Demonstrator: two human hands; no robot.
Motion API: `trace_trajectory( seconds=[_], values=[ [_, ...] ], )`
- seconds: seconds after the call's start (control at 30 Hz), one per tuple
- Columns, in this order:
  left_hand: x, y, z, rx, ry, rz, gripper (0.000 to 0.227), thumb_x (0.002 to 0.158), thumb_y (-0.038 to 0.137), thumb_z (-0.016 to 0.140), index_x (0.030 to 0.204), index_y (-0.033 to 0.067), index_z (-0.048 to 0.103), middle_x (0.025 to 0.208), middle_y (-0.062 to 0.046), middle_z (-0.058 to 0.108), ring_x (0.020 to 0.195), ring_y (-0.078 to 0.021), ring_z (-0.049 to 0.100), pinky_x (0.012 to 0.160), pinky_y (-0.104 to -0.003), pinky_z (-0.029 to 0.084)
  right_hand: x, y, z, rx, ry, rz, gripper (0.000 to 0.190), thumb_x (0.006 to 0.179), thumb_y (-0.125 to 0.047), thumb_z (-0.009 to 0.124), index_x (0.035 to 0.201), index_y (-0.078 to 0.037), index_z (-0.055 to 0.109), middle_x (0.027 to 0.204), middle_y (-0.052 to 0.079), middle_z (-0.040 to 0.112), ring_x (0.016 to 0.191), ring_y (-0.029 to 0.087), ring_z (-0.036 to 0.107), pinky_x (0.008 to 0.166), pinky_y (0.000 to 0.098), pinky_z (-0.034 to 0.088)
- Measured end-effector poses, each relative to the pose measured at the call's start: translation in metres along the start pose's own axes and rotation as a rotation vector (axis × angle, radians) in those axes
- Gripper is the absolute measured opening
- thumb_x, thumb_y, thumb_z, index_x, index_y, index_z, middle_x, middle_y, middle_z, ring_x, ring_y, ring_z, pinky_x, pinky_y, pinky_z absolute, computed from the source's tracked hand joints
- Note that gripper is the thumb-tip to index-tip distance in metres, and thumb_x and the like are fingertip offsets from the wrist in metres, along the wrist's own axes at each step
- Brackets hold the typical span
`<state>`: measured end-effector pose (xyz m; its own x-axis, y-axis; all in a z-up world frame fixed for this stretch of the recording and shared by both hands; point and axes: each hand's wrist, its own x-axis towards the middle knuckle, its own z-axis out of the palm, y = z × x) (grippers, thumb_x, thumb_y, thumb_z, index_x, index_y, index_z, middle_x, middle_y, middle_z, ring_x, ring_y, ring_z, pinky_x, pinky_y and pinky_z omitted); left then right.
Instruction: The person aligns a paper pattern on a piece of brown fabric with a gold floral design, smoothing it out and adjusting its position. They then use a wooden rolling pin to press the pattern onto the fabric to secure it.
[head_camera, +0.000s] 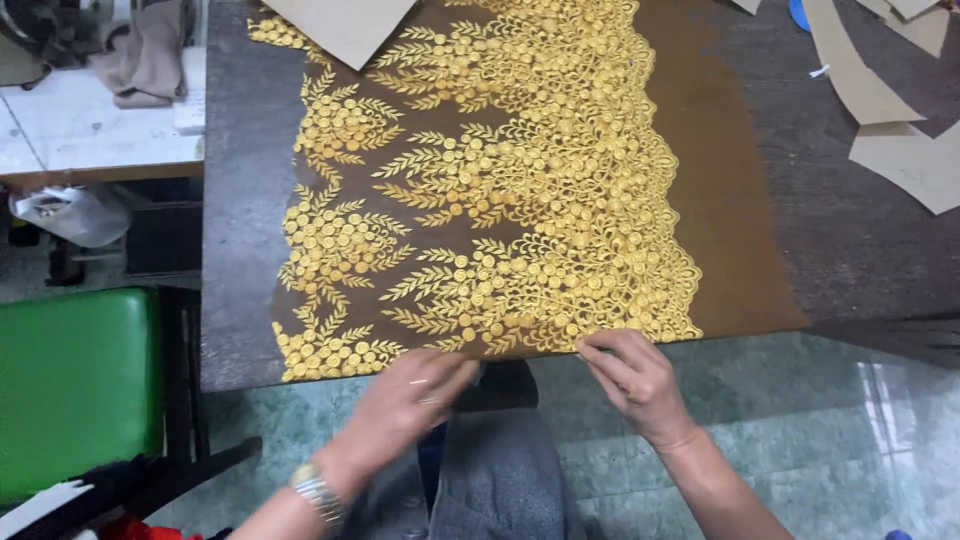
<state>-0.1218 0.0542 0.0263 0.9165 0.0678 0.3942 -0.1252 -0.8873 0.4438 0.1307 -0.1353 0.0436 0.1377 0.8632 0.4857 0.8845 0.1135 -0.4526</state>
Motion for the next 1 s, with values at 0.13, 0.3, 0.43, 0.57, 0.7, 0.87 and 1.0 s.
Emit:
trace_trajectory(
  seconds=[0.13,0.3,0.43,0.57,0.7,0.87,1.0],
  values=[
    [-0.06,-0.023,-0.038,0.144,0.074,-0.18,0.052,0.084,0.011,0.07,0.132,0.0118,0.052,0.123,-0.008,0.062,0.106,-0.0246,0.059,0.089,-0.035,0.051,-0.002,0.001,0.001,0.013,0.006,0.003,0.023,0.084,0.002,0.069,0.106,-0.001,0.067,0.098,0.011,0.067,0.087,0.025,0.064,0.077,0.0327,0.054],
    [-0.072,-0.026,-0.073,0.326,0.113,-0.195,0.036,0.085,0.009,0.07,0.119,0.0076,0.062,0.113,-0.006,0.063,0.098,-0.0231,0.061,0.081,-0.036,0.052,-0.001,-0.001,0.001,-0.006,0.005,-0.006,0.021,0.083,0.0,0.07,0.105,-0.002,0.068,0.098,0.01,0.067,0.087,0.024,0.064,0.078,0.0315,0.055],
    [-0.076,-0.031,-0.072,0.306,0.074,-0.206,0.03,0.088,0.003,0.06,0.118,0.0082,0.063,0.113,-0.007,0.062,0.099,-0.0253,0.059,0.08,-0.038,0.052,0.001,-0.004,0.001,-0.01,0.002,0.009,0.022,0.082,0.001,0.07,0.104,-0.001,0.068,0.097,0.011,0.067,0.085,0.024,0.064,0.076,0.0319,0.055],
    [-0.056,-0.021,-0.084,0.284,0.14,-0.208,0.022,0.085,0.015,0.069,0.104,0.0069,0.062,0.103,-0.008,0.062,0.087,-0.0238,0.062,0.072,-0.037,0.051,0.007,-0.006,-0.003,-0.036,-0.035,0.003,0.017,0.08,-0.005,0.073,0.095,0.0,0.069,0.092,0.012,0.068,0.082,0.022,0.065,0.074,0.0282,0.058],
    [-0.049,-0.034,-0.082,0.31,0.179,-0.303,0.038,0.082,0.024,0.071,0.118,0.0134,0.062,0.111,-0.008,0.062,0.095,-0.0268,0.062,0.077,-0.043,0.051,0.028,-0.007,-0.016,0.036,0.014,0.072,0.012,0.082,-0.006,0.069,0.093,-0.001,0.069,0.094,0.012,0.068,0.084,0.023,0.066,0.075,0.0327,0.055],
    [0.015,-0.065,-0.081,0.358,0.092,-0.524,0.057,0.089,0.031,0.059,0.139,0.0067,0.047,0.144,-0.013,0.047,0.132,-0.0306,0.045,0.108,-0.047,0.035,0.072,0.021,-0.014,-0.076,0.075,0.278,0.03,0.097,-0.014,0.051,0.124,-0.006,0.062,0.125,0.008,0.062,0.115,0.024,0.058,0.099,0.0377,0.045],
    [0.083,-0.078,-0.081,0.358,-0.055,-0.699,0.057,0.098,0.04,0.042,0.146,0.0091,0.038,0.155,-0.013,0.033,0.142,-0.0352,0.027,0.112,-0.058,0.017,0.14,0.021,-0.02,-0.131,-0.105,0.475,0.043,0.101,-0.018,0.042,0.138,0.003,0.046,0.135,0.029,0.05,0.13,0.045,0.041,0.11,0.0578,0.029]
  ],
)
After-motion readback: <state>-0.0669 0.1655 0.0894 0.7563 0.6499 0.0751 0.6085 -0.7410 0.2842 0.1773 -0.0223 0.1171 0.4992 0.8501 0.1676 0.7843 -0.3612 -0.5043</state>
